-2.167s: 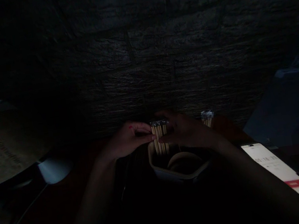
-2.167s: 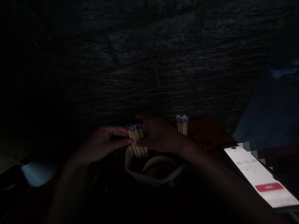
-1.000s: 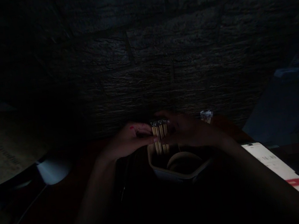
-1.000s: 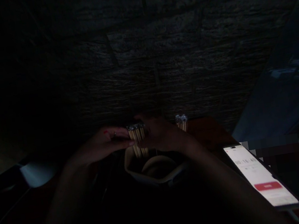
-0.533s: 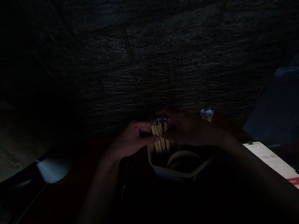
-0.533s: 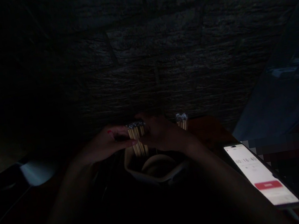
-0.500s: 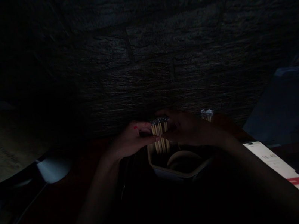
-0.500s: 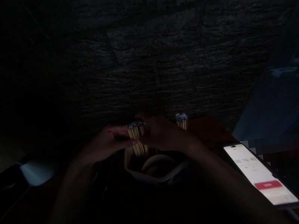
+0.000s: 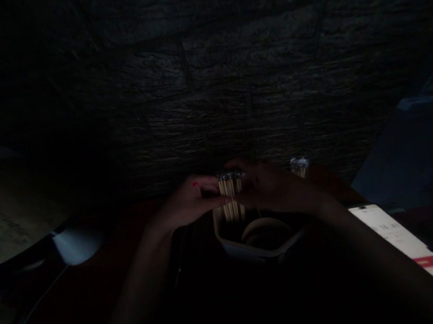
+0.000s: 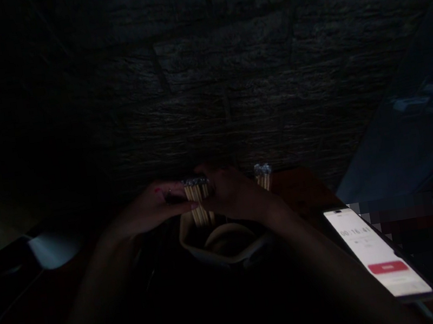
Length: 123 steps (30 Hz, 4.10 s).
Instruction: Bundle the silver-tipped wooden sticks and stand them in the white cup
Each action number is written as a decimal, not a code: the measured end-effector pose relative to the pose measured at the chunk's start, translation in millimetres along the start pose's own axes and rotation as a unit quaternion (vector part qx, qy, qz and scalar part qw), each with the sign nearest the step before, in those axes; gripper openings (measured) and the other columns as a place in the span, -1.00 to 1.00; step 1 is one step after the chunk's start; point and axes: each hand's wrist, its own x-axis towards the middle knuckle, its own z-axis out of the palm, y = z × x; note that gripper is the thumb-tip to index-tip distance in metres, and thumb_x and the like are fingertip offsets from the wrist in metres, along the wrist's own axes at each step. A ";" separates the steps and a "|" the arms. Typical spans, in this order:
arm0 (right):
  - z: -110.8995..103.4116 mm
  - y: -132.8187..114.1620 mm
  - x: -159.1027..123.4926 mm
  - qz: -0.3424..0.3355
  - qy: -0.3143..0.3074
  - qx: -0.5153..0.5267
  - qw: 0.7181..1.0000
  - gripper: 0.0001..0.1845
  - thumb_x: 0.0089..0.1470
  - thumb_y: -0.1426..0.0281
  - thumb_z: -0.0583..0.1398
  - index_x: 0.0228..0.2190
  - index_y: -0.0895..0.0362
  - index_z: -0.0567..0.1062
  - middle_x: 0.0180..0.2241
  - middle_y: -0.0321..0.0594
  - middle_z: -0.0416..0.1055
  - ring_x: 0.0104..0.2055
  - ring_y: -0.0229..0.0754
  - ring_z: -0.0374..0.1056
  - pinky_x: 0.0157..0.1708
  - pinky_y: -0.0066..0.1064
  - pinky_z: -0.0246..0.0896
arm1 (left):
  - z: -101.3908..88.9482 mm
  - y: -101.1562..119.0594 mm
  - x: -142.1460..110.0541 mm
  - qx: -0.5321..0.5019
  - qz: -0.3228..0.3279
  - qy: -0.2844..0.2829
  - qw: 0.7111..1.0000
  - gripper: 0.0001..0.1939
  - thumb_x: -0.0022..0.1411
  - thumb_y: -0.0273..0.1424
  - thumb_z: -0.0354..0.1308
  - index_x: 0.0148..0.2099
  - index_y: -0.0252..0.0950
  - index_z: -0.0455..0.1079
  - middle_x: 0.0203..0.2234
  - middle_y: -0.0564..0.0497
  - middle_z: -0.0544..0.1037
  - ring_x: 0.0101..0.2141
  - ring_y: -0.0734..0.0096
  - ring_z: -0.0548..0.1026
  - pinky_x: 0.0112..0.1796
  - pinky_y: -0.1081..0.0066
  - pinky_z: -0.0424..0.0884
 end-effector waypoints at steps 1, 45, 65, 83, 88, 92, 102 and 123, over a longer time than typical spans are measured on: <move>-0.4 -0.8 0.0 0.003 -0.001 -0.004 1.000 -0.43 0.02 0.38 0.20 0.09 0.18 0.30 -0.20 -0.13 0.52 -0.21 -0.13 0.43 -0.28 -0.40 0.23 | 0.0 0.1 0.0 0.000 -0.001 0.000 1.000 -0.76 0.11 -0.38 0.23 -0.15 -0.33 0.51 -0.27 -0.04 0.62 -0.22 0.27 0.55 -0.14 0.33 0.42; -0.2 -3.6 0.0 -0.005 0.013 -0.024 1.000 -0.46 0.04 0.36 0.21 0.08 0.21 0.34 -0.19 -0.09 0.49 -0.20 -0.12 0.40 -0.27 -0.37 0.21 | 1.2 -2.8 3.5 -0.043 -0.005 0.029 0.999 -0.69 0.10 -0.39 0.27 -0.08 -0.35 0.52 -0.22 -0.06 0.63 -0.17 0.24 0.56 -0.10 0.33 0.42; -16.9 -10.2 -6.3 0.035 0.004 -0.055 0.998 -0.60 0.02 0.47 0.21 -0.05 0.17 0.45 -0.33 -0.19 0.59 -0.28 -0.14 0.48 -0.29 -0.41 0.20 | 0.5 -7.1 4.3 -0.003 -0.007 0.008 1.000 -0.67 0.15 -0.26 0.23 -0.08 -0.33 0.52 -0.22 -0.04 0.62 -0.17 0.25 0.53 -0.16 0.36 0.40; -5.5 4.7 0.8 -0.011 -0.029 -0.020 0.999 -0.85 0.08 0.36 0.18 -0.39 0.17 0.52 -0.15 -0.16 0.52 -0.36 -0.26 0.41 -0.39 -0.44 0.15 | 5.8 -5.4 5.6 0.004 -0.011 0.028 1.000 -0.71 0.14 -0.29 0.23 -0.14 -0.36 0.52 -0.29 -0.02 0.62 -0.28 0.35 0.52 -0.25 0.43 0.37; -3.6 6.5 1.8 -0.011 -0.038 0.001 0.999 -0.87 0.06 0.39 0.18 -0.36 0.18 0.51 -0.24 -0.18 0.54 -0.36 -0.26 0.41 -0.39 -0.45 0.15 | 6.2 -7.5 6.5 0.008 0.007 0.030 0.999 -0.74 0.15 -0.29 0.22 -0.15 -0.33 0.53 -0.31 0.00 0.61 -0.27 0.36 0.51 -0.23 0.43 0.36; -4.4 3.4 1.1 0.020 -0.057 0.008 0.998 -0.59 0.02 0.41 0.20 -0.05 0.20 0.39 -0.40 -0.22 0.54 -0.40 -0.22 0.42 -0.44 -0.44 0.13 | 5.6 -7.5 6.4 -0.007 -0.008 0.026 1.000 -0.73 0.14 -0.27 0.24 -0.17 -0.35 0.52 -0.30 -0.01 0.61 -0.28 0.36 0.51 -0.25 0.44 0.36; -6.5 0.3 0.1 0.022 -0.062 0.008 0.998 -0.57 0.02 0.40 0.21 -0.03 0.20 0.38 -0.40 -0.23 0.54 -0.40 -0.22 0.42 -0.44 -0.46 0.13 | 2.6 -9.3 6.2 -0.027 0.002 -0.001 1.000 -0.70 0.13 -0.23 0.25 -0.19 -0.37 0.51 -0.29 -0.04 0.60 -0.23 0.28 0.53 -0.20 0.38 0.40; -6.1 -2.5 -0.7 0.011 -0.045 -0.019 0.999 -0.60 0.01 0.45 0.17 -0.06 0.16 0.42 -0.38 -0.24 0.55 -0.39 -0.21 0.43 -0.42 -0.43 0.15 | -1.9 -0.7 -0.3 -0.010 0.000 -0.001 1.000 -0.74 0.11 -0.35 0.24 -0.15 -0.35 0.52 -0.25 -0.07 0.62 -0.21 0.26 0.55 -0.12 0.31 0.42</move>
